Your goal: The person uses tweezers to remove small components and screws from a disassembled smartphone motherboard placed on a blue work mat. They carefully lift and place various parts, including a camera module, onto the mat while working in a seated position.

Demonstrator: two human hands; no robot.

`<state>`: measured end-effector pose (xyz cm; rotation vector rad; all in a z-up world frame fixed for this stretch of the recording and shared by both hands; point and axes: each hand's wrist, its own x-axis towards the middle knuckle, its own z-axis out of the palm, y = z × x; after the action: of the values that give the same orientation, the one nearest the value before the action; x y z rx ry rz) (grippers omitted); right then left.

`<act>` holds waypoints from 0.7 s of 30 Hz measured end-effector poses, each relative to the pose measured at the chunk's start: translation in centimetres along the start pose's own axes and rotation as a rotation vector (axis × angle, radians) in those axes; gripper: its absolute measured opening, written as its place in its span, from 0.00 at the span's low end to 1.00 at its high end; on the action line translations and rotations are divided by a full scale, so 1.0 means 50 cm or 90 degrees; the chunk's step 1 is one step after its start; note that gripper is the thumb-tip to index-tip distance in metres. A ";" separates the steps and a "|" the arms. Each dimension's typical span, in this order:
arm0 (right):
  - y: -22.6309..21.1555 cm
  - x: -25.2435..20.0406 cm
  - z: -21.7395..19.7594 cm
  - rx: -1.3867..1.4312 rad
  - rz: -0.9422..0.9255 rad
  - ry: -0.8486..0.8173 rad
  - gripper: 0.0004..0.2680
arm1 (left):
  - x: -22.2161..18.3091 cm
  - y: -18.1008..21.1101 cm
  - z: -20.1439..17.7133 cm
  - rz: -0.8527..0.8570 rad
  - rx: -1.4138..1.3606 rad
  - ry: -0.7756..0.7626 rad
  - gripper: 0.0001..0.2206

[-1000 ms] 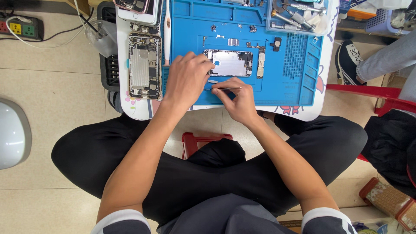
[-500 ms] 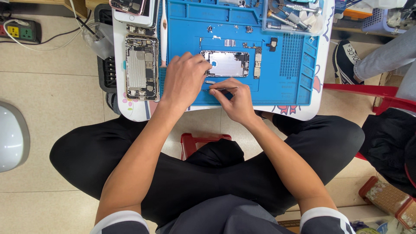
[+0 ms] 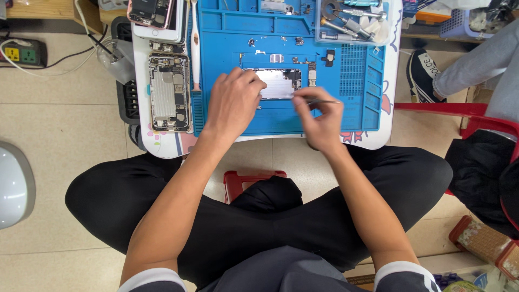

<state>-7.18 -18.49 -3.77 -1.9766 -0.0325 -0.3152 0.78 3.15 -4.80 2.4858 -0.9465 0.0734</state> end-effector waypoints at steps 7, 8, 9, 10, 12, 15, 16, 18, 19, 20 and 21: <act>0.009 0.021 -0.136 -0.093 0.077 0.104 0.06 | 0.023 0.058 0.056 0.057 -0.031 -0.006 0.09; 0.024 0.019 -0.151 -0.140 0.091 0.095 0.08 | 0.025 0.065 0.065 0.067 -0.025 -0.012 0.11; 0.039 0.016 -0.167 -0.187 0.107 0.086 0.11 | 0.027 0.072 0.075 0.077 -0.018 -0.019 0.12; 0.044 0.014 -0.171 -0.189 0.108 0.090 0.11 | 0.030 0.078 0.080 0.081 -0.020 -0.019 0.12; 0.055 0.009 -0.178 -0.339 0.124 0.097 0.10 | 0.035 0.090 0.087 0.086 0.002 -0.048 0.13; 0.080 0.003 -0.184 -0.493 0.124 0.077 0.06 | 0.045 0.109 0.072 0.075 0.049 -0.068 0.16; 0.074 0.005 -0.184 -0.494 0.124 0.080 0.06 | 0.047 0.111 0.074 0.078 0.050 -0.068 0.16; 0.062 0.006 -0.184 -0.535 0.114 0.057 0.06 | 0.047 0.114 0.076 0.075 0.075 -0.080 0.17; 0.053 0.010 -0.183 -0.536 0.115 0.059 0.06 | 0.047 0.115 0.076 0.077 0.075 -0.080 0.17; 0.044 0.013 -0.183 -0.556 0.112 0.047 0.06 | 0.047 0.116 0.075 0.075 0.077 -0.086 0.17; 0.035 0.015 -0.185 -0.577 0.111 0.037 0.06 | 0.049 0.118 0.076 0.075 0.078 -0.092 0.17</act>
<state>-8.05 -27.63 -1.59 -2.8380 0.3789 -0.2976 -1.56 -3.87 -5.19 2.5737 -1.1810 -0.0102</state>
